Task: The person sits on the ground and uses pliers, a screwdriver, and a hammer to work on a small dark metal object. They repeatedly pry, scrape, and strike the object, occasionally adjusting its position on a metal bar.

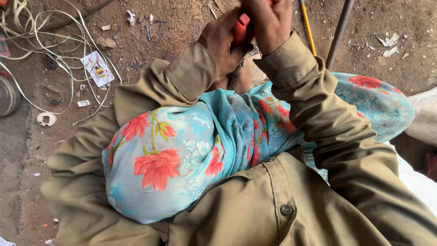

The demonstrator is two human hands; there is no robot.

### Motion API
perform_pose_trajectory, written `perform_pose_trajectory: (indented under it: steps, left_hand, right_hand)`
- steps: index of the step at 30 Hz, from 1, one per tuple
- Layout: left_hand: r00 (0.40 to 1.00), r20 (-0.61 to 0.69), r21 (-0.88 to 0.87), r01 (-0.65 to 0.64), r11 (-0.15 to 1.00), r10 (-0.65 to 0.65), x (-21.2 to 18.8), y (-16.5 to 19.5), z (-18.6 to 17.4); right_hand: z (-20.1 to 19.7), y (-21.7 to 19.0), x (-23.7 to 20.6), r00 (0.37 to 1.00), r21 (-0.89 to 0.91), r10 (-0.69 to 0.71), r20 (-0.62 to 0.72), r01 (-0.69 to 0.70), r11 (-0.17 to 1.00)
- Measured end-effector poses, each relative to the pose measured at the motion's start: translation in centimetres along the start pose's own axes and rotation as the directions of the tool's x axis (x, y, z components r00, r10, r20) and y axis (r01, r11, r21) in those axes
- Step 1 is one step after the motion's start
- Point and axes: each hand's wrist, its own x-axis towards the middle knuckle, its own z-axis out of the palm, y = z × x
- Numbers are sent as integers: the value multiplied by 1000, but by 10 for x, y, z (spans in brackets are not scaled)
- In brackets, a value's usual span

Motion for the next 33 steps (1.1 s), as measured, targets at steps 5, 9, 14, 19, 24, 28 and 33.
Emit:
perform_pose_trajectory:
  steps: [5, 9, 14, 19, 24, 28, 33]
  left_hand:
    - [995, -71, 4, 69, 998, -68, 8, -10, 8]
    - [989, -82, -15, 118, 993, -119, 10, -13, 20]
    - [986, -34, -43, 160, 986, -161, 11, -16, 28]
    - [958, 126, 7, 258, 966, -257, -11, -32, 12]
    - [897, 214, 133, 364, 922, -386, -28, -55, 27]
    - [856, 260, 196, 406, 893, -447, -36, -69, 40]
    - [822, 305, 243, 421, 874, -481, -41, -73, 42]
  right_hand:
    - [18, -28, -9, 975, -249, -183, 126, 210, 946]
    - [23, -48, -9, 982, -95, -117, 148, 132, 987]
    - [21, -54, -12, 1000, -266, -6, 10, 8, 964]
    - [15, -54, -44, 989, -239, -143, -47, 127, 963]
    - [-10, -40, -55, 961, -259, -196, -194, 142, 955]
    - [-51, -17, -53, 919, -10, -146, -365, 153, 988]
    - [-122, 36, -55, 834, 393, 76, -546, 175, 903]
